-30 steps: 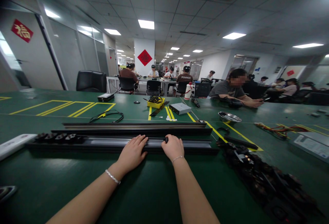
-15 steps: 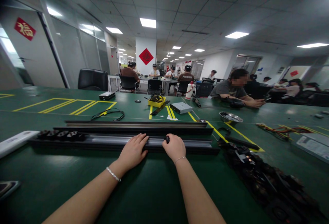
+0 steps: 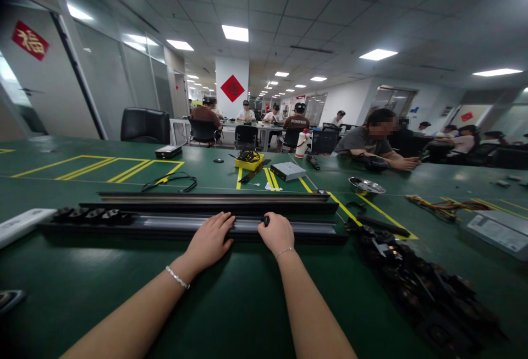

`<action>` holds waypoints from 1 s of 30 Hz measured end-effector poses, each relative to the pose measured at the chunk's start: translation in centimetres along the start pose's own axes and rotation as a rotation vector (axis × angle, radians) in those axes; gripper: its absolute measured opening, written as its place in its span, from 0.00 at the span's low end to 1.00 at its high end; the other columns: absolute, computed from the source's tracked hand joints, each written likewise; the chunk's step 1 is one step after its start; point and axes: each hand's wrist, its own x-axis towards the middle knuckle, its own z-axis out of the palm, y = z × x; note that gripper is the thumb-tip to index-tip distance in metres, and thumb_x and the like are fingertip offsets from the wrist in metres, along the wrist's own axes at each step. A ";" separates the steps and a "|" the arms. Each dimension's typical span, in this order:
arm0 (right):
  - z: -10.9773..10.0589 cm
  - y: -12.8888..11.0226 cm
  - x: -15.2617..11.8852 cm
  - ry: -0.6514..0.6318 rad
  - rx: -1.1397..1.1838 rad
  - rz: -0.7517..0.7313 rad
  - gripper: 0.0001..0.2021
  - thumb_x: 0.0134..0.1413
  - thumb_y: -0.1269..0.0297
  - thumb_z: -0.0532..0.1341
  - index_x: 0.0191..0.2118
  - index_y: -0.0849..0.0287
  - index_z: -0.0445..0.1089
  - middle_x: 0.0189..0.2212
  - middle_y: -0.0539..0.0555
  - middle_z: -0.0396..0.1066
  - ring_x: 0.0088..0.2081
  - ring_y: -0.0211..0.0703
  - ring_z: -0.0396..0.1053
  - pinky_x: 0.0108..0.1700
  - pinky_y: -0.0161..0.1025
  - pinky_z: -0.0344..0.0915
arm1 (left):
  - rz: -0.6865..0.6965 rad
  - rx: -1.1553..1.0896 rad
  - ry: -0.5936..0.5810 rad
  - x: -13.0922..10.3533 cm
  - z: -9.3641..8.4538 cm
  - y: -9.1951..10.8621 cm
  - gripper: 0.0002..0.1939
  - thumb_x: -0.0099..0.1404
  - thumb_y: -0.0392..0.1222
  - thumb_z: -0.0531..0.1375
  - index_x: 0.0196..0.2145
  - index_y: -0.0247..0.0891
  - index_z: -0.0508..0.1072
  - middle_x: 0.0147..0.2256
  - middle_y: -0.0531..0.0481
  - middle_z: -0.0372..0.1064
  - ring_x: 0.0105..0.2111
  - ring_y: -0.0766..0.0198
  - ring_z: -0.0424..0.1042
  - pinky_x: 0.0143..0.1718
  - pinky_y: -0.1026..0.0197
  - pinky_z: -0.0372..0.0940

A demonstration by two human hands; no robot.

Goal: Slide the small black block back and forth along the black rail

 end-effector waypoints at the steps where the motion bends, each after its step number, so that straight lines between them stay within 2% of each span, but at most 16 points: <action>1: 0.0 0.0 0.0 0.001 -0.002 -0.001 0.16 0.47 0.62 0.53 0.42 0.58 0.70 0.39 0.54 0.72 0.42 0.45 0.66 0.47 0.38 0.57 | 0.001 0.001 -0.001 0.0 0.0 0.0 0.27 0.58 0.43 0.55 0.56 0.38 0.59 0.57 0.44 0.57 0.58 0.55 0.54 0.58 0.52 0.51; 5: -0.1 0.0 0.0 0.000 -0.002 -0.008 0.15 0.47 0.62 0.54 0.41 0.57 0.71 0.39 0.54 0.72 0.44 0.45 0.66 0.50 0.38 0.55 | 0.002 0.010 -0.004 0.0 0.0 0.0 0.28 0.58 0.44 0.55 0.56 0.37 0.59 0.57 0.44 0.58 0.58 0.54 0.55 0.58 0.52 0.50; 13: -0.4 0.1 0.1 -0.042 0.019 0.017 0.17 0.47 0.62 0.53 0.43 0.59 0.70 0.39 0.56 0.72 0.43 0.46 0.66 0.46 0.39 0.58 | 0.003 0.016 -0.010 0.0 0.0 -0.1 0.28 0.58 0.44 0.55 0.56 0.38 0.59 0.58 0.45 0.57 0.58 0.55 0.54 0.58 0.52 0.50; 21: -0.2 0.6 0.2 -0.022 0.002 0.005 0.15 0.47 0.61 0.53 0.41 0.56 0.70 0.42 0.54 0.70 0.46 0.47 0.65 0.52 0.45 0.52 | 0.006 0.016 -0.010 0.0 0.0 -0.2 0.28 0.58 0.44 0.55 0.56 0.38 0.59 0.58 0.45 0.57 0.58 0.55 0.54 0.58 0.52 0.50; 30: -0.4 0.7 0.2 -0.037 0.021 -0.001 0.16 0.47 0.62 0.54 0.42 0.57 0.70 0.41 0.54 0.71 0.44 0.45 0.66 0.48 0.39 0.57 | 0.013 0.015 -0.001 0.0 -0.1 -0.1 0.27 0.58 0.44 0.54 0.56 0.38 0.59 0.57 0.44 0.58 0.58 0.55 0.55 0.58 0.52 0.52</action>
